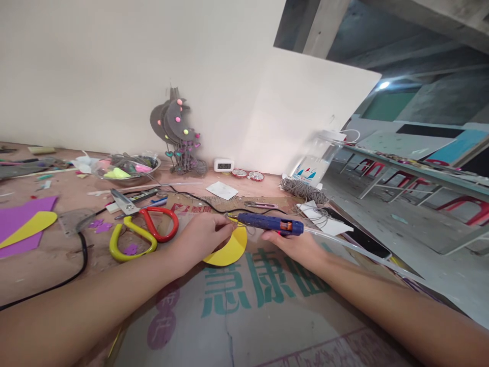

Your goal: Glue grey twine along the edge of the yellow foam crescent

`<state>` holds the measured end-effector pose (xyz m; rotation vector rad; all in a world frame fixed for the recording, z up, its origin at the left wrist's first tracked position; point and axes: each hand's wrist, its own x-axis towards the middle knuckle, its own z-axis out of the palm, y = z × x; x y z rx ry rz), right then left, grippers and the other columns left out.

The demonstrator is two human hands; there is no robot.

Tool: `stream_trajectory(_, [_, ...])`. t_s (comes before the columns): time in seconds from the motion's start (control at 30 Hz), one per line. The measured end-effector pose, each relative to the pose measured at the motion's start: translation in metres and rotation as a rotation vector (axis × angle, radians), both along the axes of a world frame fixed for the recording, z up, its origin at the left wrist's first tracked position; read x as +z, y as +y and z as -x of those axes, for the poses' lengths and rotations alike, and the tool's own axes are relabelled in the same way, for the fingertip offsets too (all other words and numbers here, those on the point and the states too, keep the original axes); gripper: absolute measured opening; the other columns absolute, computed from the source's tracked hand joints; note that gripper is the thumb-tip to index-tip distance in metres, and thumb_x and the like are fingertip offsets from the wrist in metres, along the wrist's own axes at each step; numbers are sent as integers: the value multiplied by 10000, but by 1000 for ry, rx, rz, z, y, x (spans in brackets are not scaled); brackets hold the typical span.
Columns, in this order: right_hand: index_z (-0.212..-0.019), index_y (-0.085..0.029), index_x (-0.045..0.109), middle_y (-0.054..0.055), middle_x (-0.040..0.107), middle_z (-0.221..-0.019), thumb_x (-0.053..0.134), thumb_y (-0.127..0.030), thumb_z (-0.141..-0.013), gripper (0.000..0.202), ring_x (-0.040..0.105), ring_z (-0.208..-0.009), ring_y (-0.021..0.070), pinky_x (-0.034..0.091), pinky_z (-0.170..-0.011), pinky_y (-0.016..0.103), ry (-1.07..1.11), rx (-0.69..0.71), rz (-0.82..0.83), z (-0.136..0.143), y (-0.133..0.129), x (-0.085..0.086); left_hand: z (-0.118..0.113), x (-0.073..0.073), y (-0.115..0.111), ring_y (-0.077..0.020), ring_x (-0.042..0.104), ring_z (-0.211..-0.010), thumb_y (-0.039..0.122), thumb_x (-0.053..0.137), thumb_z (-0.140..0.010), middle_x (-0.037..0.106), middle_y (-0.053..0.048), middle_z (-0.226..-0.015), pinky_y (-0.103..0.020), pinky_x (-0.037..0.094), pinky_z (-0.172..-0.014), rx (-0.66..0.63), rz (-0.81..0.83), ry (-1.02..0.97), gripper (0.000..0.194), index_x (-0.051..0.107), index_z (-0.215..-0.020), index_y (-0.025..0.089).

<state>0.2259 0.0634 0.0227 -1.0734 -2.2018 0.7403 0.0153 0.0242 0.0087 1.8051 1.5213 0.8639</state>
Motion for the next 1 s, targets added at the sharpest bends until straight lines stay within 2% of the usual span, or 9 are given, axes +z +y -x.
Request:
stream_trajectory(0.17, [-690,-205,534,-4,537,-647,586,-410,-739,217,492,-610,152,416,-550,251,-6,-10,-5,-1,0,-2,0,-1,1,-72,373,-403,434,430,-790,466,36,-454,-191,240,-384,0,-32,42,379,469,-521,169])
stream_trajectory(0.47, [-743,-209,572,-4,567,-665,565,-402,-765,195,518,-667,164,431,-610,260,-33,-13,-14,-6,5,-10,0,0,2,-71,366,-405,451,425,-792,455,41,-449,-193,242,-383,1,-31,51,395,457,-515,171])
stream_trajectory(1.0, [-712,-204,539,-11,535,-653,575,-400,-755,203,489,-630,149,417,-581,246,-14,-8,3,-4,2,-6,1,-2,2,-75,379,-412,428,420,-796,473,40,-449,-198,246,-400,-1,-61,91,387,458,-509,172])
